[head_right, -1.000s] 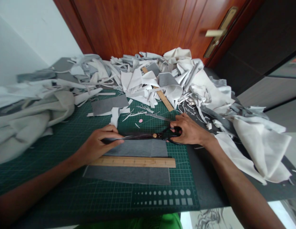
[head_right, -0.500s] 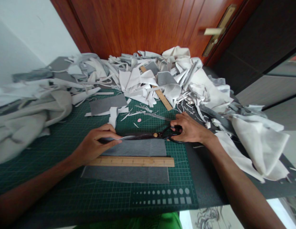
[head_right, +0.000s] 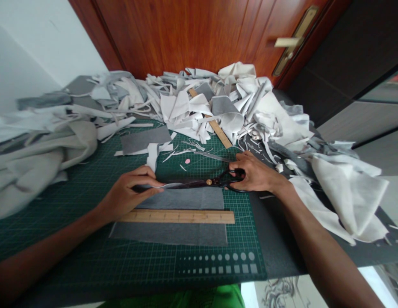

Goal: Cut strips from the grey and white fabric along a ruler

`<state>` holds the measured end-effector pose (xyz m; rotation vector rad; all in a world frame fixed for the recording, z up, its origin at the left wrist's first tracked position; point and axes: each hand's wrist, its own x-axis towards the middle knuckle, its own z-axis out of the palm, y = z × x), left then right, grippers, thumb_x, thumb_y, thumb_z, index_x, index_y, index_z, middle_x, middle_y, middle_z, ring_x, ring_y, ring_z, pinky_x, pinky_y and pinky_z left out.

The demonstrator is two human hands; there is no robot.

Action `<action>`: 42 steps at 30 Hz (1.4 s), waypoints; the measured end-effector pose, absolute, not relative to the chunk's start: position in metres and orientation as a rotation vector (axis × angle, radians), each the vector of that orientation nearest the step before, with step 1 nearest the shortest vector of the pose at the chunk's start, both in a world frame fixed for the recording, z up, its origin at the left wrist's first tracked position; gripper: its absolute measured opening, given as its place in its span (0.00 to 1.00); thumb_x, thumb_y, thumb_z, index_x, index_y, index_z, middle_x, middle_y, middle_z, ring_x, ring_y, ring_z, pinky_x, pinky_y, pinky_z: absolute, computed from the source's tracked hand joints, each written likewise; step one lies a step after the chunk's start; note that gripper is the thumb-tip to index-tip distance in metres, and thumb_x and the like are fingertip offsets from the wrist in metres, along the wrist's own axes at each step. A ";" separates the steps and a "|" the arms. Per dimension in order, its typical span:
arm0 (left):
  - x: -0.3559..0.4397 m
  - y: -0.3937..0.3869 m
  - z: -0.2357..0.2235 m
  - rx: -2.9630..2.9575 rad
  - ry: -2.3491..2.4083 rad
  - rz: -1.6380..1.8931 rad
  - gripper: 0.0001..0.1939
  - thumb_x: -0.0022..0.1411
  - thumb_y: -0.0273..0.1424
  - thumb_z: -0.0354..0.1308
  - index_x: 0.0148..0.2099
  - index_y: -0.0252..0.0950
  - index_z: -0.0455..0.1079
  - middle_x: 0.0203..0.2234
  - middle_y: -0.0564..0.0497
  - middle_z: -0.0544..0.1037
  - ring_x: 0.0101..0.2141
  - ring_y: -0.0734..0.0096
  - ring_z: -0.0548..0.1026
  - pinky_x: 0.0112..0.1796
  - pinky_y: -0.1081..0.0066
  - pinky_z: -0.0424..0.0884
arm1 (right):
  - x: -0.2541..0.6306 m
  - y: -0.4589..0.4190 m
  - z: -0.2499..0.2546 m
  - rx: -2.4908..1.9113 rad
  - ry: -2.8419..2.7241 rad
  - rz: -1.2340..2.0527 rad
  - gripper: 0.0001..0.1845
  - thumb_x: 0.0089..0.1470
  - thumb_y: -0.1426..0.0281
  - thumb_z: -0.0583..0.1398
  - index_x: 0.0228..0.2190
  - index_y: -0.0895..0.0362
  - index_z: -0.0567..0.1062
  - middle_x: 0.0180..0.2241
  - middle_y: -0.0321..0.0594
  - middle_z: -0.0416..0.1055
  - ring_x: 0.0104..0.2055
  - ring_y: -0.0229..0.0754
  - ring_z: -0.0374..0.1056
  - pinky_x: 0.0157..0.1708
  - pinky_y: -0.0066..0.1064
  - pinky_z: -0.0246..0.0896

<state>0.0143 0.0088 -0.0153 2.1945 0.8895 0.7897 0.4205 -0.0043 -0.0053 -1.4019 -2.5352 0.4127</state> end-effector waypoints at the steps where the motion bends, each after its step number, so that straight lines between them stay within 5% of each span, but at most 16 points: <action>1: 0.015 0.008 -0.015 2.193 0.893 0.789 0.08 0.70 0.35 0.65 0.39 0.41 0.85 0.32 0.52 0.78 0.36 0.68 0.76 0.41 0.68 0.71 | 0.421 -0.004 -0.005 -1.403 -2.535 0.415 0.14 0.48 0.65 0.73 0.26 0.50 0.72 0.30 0.36 0.66 0.35 0.46 0.63 0.39 0.42 0.57; 42: 0.019 0.008 -0.014 2.132 0.942 0.810 0.10 0.65 0.33 0.67 0.31 0.38 0.74 0.29 0.54 0.77 0.33 0.68 0.75 0.38 0.69 0.68 | 0.421 0.000 -0.013 -1.262 -2.549 0.382 0.14 0.50 0.66 0.72 0.24 0.52 0.72 0.27 0.33 0.63 0.33 0.42 0.60 0.38 0.38 0.51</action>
